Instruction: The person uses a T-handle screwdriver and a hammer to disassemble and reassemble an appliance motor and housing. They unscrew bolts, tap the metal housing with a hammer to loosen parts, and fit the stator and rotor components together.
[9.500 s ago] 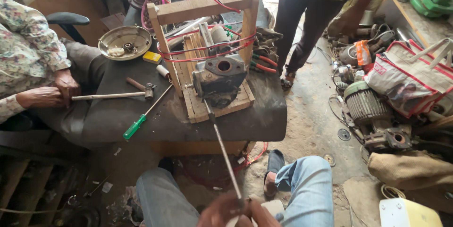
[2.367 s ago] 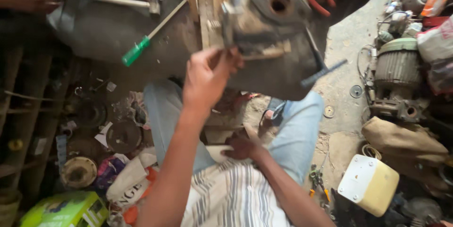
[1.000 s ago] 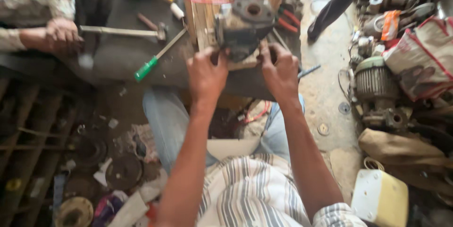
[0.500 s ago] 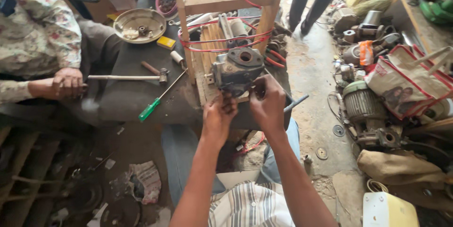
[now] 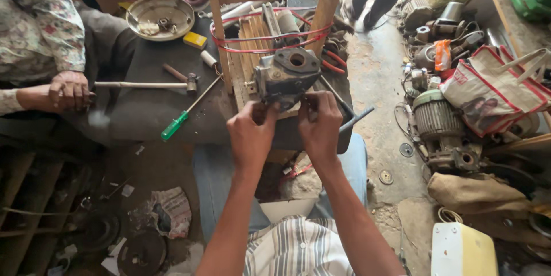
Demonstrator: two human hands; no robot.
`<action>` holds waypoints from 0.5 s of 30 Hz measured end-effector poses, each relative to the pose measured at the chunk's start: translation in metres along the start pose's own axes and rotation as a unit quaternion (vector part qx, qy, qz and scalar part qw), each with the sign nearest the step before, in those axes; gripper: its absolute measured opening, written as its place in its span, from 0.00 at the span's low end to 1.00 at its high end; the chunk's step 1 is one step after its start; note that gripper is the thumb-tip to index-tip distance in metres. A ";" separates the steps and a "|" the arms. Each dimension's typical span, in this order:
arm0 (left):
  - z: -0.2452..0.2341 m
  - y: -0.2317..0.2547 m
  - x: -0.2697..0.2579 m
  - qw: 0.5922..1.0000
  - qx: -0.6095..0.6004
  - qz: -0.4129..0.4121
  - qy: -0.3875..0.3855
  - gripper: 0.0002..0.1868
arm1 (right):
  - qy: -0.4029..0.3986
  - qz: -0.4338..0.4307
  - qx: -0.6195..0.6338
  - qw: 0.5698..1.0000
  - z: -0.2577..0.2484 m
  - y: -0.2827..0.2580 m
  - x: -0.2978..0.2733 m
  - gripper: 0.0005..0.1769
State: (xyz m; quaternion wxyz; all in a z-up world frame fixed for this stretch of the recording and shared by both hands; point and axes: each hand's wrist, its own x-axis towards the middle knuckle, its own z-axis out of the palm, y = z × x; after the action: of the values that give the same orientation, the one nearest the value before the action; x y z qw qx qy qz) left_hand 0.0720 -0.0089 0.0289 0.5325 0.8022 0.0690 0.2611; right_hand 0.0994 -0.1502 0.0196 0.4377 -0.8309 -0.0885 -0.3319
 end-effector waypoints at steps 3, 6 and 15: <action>0.009 -0.014 0.000 0.998 0.048 0.037 0.022 0.17 | 0.009 -0.033 -0.011 0.999 -0.001 0.005 0.000 0.07; 0.027 -0.028 -0.002 0.972 -0.168 -0.157 -0.039 0.21 | -0.004 0.026 0.040 0.999 0.001 0.009 0.003 0.07; 0.043 -0.054 -0.012 0.680 -0.651 -0.317 -0.116 0.16 | 0.029 -0.059 -0.002 0.998 0.007 0.005 0.001 0.08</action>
State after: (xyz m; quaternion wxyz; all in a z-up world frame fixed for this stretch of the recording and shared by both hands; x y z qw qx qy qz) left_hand 0.0917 -0.0256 -0.0362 0.9749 0.2078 0.0693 -0.0390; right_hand 0.1053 -0.1477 0.0143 0.4180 -0.8151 -0.1240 -0.3816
